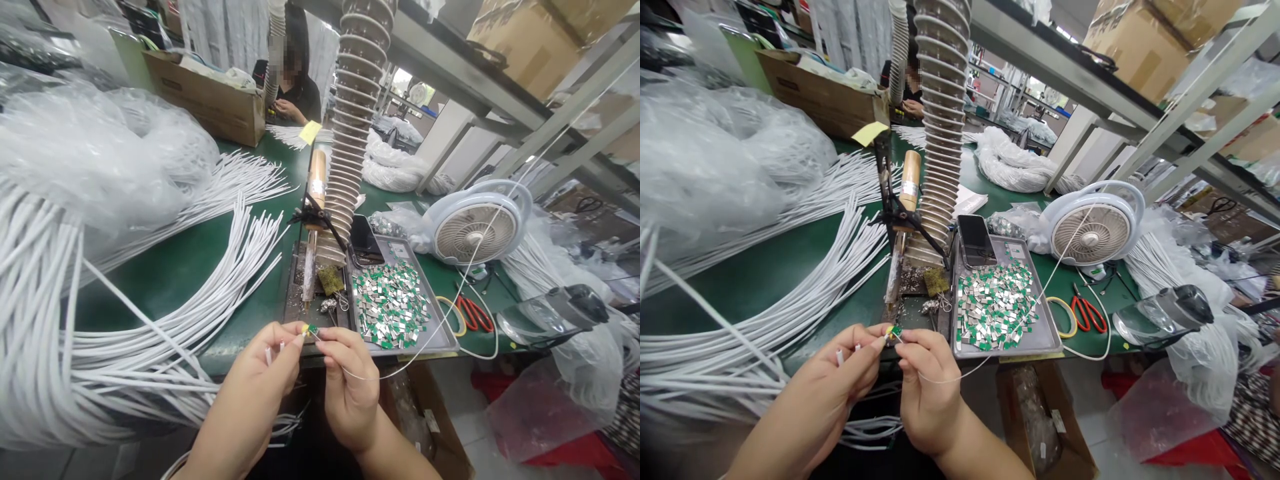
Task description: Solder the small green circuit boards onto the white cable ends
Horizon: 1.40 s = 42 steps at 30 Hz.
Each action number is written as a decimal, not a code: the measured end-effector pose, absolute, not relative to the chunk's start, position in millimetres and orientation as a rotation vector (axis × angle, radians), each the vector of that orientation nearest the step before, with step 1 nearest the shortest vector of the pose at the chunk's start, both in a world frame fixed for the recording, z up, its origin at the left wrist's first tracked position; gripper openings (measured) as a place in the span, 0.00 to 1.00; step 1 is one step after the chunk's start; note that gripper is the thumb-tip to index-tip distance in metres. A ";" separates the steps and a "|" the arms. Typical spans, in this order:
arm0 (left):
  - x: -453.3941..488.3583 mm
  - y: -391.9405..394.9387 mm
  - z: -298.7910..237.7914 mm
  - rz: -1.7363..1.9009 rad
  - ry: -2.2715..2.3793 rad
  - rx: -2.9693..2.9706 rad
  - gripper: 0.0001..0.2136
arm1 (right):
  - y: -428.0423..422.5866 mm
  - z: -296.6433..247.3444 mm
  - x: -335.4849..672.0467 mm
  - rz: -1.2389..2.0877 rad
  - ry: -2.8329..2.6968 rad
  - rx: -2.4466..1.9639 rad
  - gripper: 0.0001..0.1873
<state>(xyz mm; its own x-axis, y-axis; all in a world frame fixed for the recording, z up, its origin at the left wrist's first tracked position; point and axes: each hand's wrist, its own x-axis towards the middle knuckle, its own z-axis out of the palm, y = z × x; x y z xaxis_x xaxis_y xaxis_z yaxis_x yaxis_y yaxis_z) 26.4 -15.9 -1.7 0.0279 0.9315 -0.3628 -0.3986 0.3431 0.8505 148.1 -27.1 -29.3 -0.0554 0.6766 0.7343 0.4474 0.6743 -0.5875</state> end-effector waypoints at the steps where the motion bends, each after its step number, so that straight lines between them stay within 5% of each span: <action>1: 26.3 -15.6 -2.0 1.140 1.089 0.623 0.13 | -26.7 -29.2 148.0 0.230 -1.695 -0.922 0.15; 42: 25.8 -6.9 4.8 1.173 1.062 0.590 0.12 | -15.6 -18.7 142.5 0.177 -1.723 -0.830 0.17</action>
<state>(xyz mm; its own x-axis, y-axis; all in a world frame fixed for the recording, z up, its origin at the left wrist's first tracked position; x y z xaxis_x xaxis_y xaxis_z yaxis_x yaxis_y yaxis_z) 25.8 -6.9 4.8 0.0188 0.9356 -0.3527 -0.4443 0.3238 0.8353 142.5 -15.6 -18.7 -0.0917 0.6072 0.7892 0.4335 0.7379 -0.5173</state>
